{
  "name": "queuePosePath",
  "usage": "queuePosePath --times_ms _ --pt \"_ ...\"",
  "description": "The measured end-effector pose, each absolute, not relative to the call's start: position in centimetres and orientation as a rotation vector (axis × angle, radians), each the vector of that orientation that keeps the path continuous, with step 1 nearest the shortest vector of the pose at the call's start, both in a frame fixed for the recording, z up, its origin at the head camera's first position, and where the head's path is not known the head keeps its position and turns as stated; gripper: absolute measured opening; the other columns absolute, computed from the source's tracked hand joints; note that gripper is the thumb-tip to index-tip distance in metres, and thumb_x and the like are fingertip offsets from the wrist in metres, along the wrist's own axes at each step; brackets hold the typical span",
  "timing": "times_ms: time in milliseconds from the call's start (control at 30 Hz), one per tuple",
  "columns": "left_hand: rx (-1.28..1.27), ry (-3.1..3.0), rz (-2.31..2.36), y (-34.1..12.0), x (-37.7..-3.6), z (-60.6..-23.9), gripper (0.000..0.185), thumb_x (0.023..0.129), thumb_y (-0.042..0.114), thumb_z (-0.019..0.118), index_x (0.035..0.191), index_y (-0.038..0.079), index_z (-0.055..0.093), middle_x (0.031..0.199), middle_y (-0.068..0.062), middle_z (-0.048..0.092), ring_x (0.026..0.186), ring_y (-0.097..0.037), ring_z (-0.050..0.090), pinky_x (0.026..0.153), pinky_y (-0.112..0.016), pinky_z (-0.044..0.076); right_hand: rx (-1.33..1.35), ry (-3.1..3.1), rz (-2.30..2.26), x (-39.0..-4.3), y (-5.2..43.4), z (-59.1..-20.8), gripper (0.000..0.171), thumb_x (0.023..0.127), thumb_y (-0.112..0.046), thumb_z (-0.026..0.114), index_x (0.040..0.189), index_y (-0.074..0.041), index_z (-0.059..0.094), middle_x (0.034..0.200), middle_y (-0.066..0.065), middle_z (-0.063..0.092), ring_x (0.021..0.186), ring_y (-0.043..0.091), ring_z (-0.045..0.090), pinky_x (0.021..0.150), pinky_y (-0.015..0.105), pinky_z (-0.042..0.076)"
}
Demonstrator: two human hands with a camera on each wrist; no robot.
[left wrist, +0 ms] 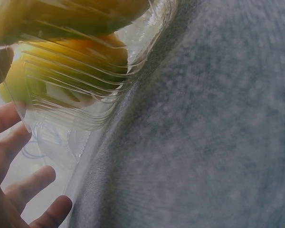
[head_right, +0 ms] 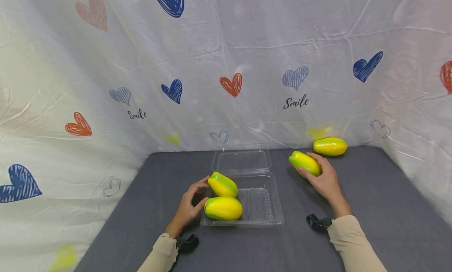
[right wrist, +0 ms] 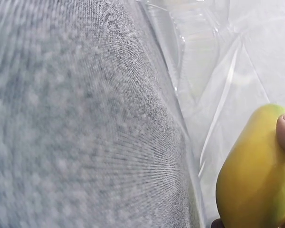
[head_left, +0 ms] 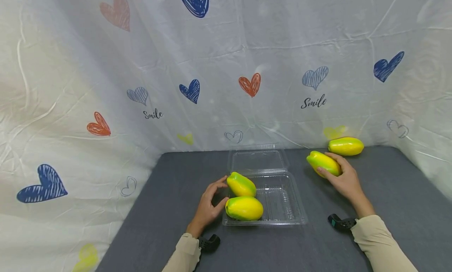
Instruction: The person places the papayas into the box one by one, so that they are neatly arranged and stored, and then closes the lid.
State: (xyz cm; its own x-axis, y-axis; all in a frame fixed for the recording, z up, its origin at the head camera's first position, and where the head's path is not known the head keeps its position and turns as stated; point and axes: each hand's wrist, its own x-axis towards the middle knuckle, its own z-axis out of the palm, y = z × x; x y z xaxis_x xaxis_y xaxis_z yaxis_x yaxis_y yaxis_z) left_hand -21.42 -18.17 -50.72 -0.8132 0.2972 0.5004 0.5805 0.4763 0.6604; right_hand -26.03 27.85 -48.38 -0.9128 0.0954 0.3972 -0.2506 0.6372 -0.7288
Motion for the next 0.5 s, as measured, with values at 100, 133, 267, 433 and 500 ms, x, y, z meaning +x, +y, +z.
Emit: queuePosePath --times_ms 100,133,267,433,500 --pt "-0.744 -2.406 -1.255 -18.21 -21.45 -50.79 0.038 0.095 0.022 0.068 0.131 0.011 0.06 0.158 -0.001 0.048 0.141 -0.026 0.049 0.103 -0.052 0.048 0.119 -2.458 1.185 -26.02 27.82 -48.42 0.066 0.093 -0.035 0.074 0.15 -0.014 0.048 0.14 0.022 0.055 0.1 0.017 0.046 0.08 0.036 0.035" --pt "-0.746 -2.402 -1.252 -18.22 -21.47 -50.81 0.038 0.095 0.022 0.068 0.131 0.011 0.06 0.158 -0.001 0.048 0.14 -0.026 0.049 0.103 -0.052 0.048 0.119 -2.457 1.188 -26.01 27.8 -48.42 0.066 0.093 -0.035 0.074 0.15 -0.014 0.048 0.139 0.021 0.055 0.1 0.016 0.046 0.08 0.035 0.035" --pt "-0.757 -2.384 -1.227 -18.22 -21.52 -50.88 0.037 0.095 0.021 0.068 0.13 0.014 0.06 0.158 -0.002 0.049 0.139 -0.027 0.05 0.101 -0.053 0.049 0.118 -2.45 1.198 -25.99 27.72 -48.41 0.065 0.093 -0.035 0.074 0.149 -0.014 0.048 0.138 0.02 0.056 0.098 0.011 0.045 0.079 0.034 0.035" --pt "-0.754 -2.378 -1.228 -18.2 -21.48 -50.9 0.036 0.096 0.021 0.067 0.13 0.014 0.06 0.157 -0.004 0.049 0.139 -0.029 0.051 0.1 -0.055 0.048 0.121 -2.442 1.2 -26.06 27.67 -48.46 0.064 0.093 -0.034 0.074 0.148 -0.013 0.048 0.136 0.02 0.057 0.097 0.008 0.044 0.079 0.032 0.035" --pt "-0.746 -2.385 -1.233 -18.19 -21.46 -50.91 0.036 0.096 0.022 0.067 0.13 0.014 0.06 0.157 -0.003 0.049 0.139 -0.029 0.05 0.101 -0.055 0.048 0.124 -2.439 1.2 -26.08 27.63 -48.52 0.064 0.093 -0.033 0.075 0.148 -0.013 0.048 0.136 0.019 0.057 0.097 0.005 0.044 0.079 0.032 0.035"
